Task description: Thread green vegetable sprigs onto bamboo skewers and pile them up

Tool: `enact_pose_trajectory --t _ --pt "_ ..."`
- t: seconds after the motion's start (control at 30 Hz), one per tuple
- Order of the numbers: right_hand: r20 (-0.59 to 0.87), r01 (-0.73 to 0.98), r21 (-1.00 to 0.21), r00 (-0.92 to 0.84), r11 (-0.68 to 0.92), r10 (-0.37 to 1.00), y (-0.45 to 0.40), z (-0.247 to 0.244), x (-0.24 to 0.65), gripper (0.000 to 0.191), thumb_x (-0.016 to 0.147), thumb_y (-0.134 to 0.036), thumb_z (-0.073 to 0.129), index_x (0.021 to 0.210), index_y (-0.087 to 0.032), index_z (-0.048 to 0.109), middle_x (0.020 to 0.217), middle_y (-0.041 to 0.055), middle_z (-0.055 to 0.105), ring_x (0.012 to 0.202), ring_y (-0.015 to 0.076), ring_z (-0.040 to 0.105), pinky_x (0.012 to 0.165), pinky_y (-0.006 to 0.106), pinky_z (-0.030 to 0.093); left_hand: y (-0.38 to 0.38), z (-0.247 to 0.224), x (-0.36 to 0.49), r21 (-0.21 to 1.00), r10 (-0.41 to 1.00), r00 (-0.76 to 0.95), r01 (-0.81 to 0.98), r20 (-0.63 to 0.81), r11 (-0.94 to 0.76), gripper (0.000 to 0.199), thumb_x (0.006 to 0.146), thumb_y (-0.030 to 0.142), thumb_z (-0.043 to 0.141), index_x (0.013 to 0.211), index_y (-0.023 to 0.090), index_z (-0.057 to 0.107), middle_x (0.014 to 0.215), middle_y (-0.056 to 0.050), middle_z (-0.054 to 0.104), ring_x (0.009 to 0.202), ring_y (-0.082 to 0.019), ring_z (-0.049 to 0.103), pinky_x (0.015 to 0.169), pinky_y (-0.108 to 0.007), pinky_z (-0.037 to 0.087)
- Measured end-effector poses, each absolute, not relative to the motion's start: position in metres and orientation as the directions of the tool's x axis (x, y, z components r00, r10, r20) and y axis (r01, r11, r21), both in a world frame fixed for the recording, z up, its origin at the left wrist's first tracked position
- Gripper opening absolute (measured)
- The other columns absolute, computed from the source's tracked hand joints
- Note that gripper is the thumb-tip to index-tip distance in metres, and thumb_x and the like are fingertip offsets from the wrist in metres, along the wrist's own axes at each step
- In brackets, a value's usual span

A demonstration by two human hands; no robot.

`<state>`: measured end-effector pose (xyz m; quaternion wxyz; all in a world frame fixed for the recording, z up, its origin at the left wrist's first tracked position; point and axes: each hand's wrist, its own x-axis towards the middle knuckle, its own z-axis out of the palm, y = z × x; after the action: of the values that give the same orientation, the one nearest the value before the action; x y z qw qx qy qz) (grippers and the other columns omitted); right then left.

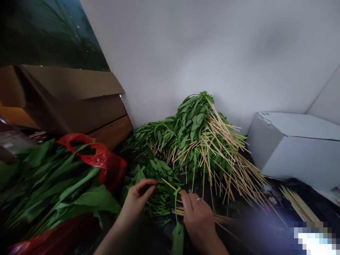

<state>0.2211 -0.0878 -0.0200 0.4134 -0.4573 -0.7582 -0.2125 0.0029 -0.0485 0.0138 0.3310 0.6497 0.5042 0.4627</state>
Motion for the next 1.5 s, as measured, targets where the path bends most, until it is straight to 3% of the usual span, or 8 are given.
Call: enact_pose_trajectory --t 0.13,0.23,0.5,0.73,0.83,1.03,1.23,1.5 --pt "0.808 0.871 -0.054 -0.250 0.489 0.533 -0.088 -0.023 0.221 0.032 0.098 -0.009 0.031 0.105 -0.010 0.062 0.071 0.0037 0.058 0.065 0.0149 0.051 0.063 0.028 0.033 -0.043 0.008 0.005 0.497 0.886 0.254 0.752 0.387 -0.432 0.025 0.077 0.008 0.061 0.092 0.023 0.075 0.094 -0.007 0.068 0.091 -0.025 0.057 0.082 -0.038 0.045" --pt "0.810 0.871 -0.040 -0.259 0.489 0.527 -0.087 -0.023 0.220 0.031 0.099 -0.010 0.032 0.106 -0.010 0.062 0.071 0.0039 0.058 0.065 0.0152 0.051 0.064 0.028 0.034 -0.040 0.000 0.009 0.352 0.879 0.263 0.841 0.397 -0.411 0.026 0.077 0.006 0.063 0.092 0.023 0.075 0.093 -0.007 0.068 0.091 -0.026 0.056 0.079 -0.039 0.045" --pt "0.816 0.862 -0.036 -0.267 0.506 0.513 -0.088 -0.020 0.219 0.032 0.097 -0.007 0.031 0.107 -0.010 0.062 0.071 0.0036 0.059 0.065 0.0149 0.053 0.064 0.028 0.036 -0.042 0.048 0.001 0.640 0.776 -0.005 0.568 0.631 -0.517 0.022 0.088 0.025 0.060 0.106 0.025 0.072 0.100 -0.005 0.066 0.098 -0.021 0.059 0.089 -0.035 0.045" --pt "0.832 0.859 -0.048 -0.248 0.510 0.496 -0.088 -0.018 0.219 0.030 0.098 -0.008 0.033 0.107 -0.009 0.062 0.071 0.0035 0.061 0.064 0.0141 0.054 0.064 0.027 0.037 -0.054 0.070 0.003 0.934 0.939 -0.082 0.163 0.334 -0.318 0.039 0.090 0.040 0.058 0.124 0.022 0.062 0.104 -0.006 0.071 0.104 -0.021 0.064 0.097 -0.034 0.046" --pt "0.843 0.844 -0.058 -0.244 0.533 0.479 -0.089 -0.017 0.218 0.028 0.097 -0.008 0.036 0.107 -0.009 0.062 0.070 0.0035 0.060 0.065 0.0142 0.055 0.064 0.027 0.038 -0.055 0.061 0.004 0.964 0.959 -0.105 0.060 0.263 -0.258 0.046 0.086 0.044 0.063 0.124 0.019 0.061 0.099 -0.007 0.074 0.096 -0.021 0.068 0.094 -0.035 0.050" --pt "0.872 0.807 -0.049 -0.253 0.589 0.419 -0.092 -0.015 0.217 0.025 0.095 -0.006 0.040 0.110 -0.006 0.061 0.071 0.0047 0.062 0.065 0.0138 0.057 0.063 0.027 0.039 -0.054 0.043 0.011 0.986 0.985 -0.032 -0.016 0.167 -0.168 0.040 0.074 0.046 0.075 0.099 0.015 0.074 0.089 -0.009 0.076 0.086 -0.023 0.071 0.086 -0.034 0.055" --pt "0.852 0.819 -0.040 -0.271 0.572 0.447 -0.092 -0.015 0.216 0.029 0.095 -0.006 0.038 0.111 -0.006 0.062 0.069 0.0037 0.061 0.061 0.0131 0.056 0.059 0.028 0.038 -0.055 0.025 0.018 0.998 0.998 -0.005 -0.034 0.055 -0.055 0.046 0.070 0.049 0.077 0.100 0.014 0.076 0.086 -0.009 0.077 0.085 -0.023 0.071 0.082 -0.032 0.055" --pt "0.849 0.820 -0.041 -0.272 0.571 0.452 -0.093 -0.014 0.216 0.029 0.094 -0.006 0.039 0.111 -0.007 0.062 0.068 0.0030 0.060 0.060 0.0131 0.055 0.059 0.028 0.037 -0.052 0.021 0.016 0.990 0.991 -0.089 -0.091 0.102 -0.110 0.040 0.066 0.039 0.082 0.098 0.016 0.076 0.089 -0.007 0.076 0.080 -0.016 0.068 0.077 -0.024 0.054"
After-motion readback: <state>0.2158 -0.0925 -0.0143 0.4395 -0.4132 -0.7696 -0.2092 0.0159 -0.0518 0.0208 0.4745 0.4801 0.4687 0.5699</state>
